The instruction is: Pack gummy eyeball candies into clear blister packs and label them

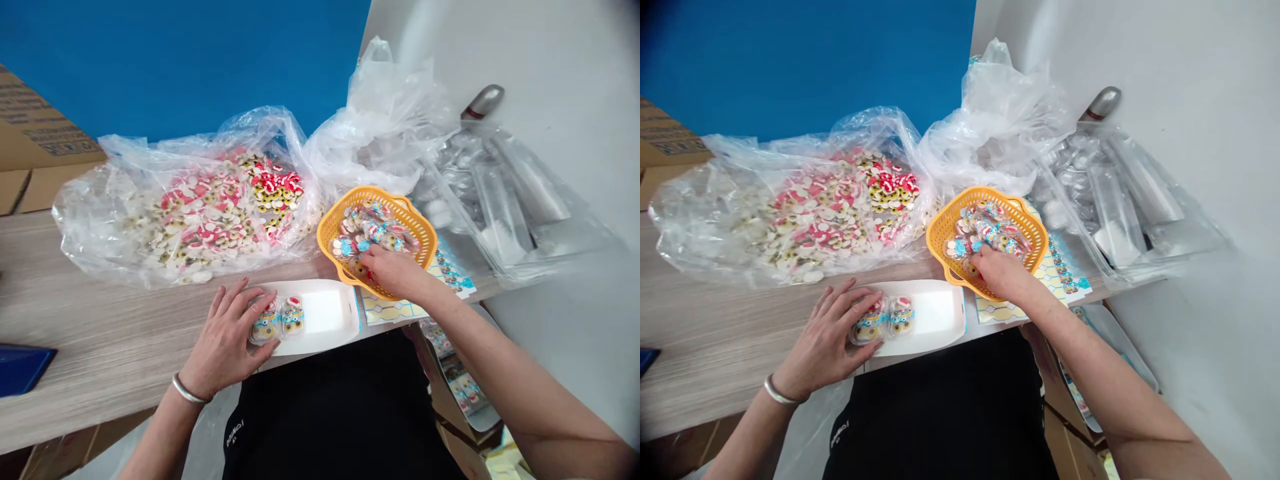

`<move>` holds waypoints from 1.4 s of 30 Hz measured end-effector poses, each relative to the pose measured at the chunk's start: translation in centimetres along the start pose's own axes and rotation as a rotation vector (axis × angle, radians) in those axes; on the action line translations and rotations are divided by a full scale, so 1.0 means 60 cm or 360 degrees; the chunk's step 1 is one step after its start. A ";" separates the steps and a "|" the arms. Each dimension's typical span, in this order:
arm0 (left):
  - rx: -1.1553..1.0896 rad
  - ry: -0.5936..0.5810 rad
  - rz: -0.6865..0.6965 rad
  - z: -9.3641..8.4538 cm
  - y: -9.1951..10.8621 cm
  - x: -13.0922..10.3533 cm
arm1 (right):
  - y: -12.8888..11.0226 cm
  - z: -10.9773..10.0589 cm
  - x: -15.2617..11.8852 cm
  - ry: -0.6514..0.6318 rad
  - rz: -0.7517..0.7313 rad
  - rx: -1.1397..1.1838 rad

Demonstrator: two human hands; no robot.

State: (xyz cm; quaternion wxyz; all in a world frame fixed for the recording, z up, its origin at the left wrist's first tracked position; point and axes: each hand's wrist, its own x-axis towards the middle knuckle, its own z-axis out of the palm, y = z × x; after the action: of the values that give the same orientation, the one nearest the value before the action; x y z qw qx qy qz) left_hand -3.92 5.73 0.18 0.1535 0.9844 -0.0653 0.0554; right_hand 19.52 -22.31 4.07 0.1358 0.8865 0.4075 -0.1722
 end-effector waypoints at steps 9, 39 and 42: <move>-0.0046 -0.0043 -0.0062 -0.006 0.006 0.002 | -0.035 -0.076 -0.066 0.0667 0.0049 0.1022; -0.0010 -0.0014 -0.0007 -0.004 0.001 0.003 | -0.022 -0.039 0.079 0.0165 -0.0104 0.0161; -0.0016 -0.0017 -0.0008 -0.004 0.000 0.003 | -0.026 -0.032 0.102 0.0151 -0.0181 0.0158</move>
State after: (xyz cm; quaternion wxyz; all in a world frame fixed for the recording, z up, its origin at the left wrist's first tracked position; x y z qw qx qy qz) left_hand -3.78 5.77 0.42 0.1582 0.9841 -0.0638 0.0494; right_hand 22.41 -16.43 3.13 0.0623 0.8747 0.4541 -0.1574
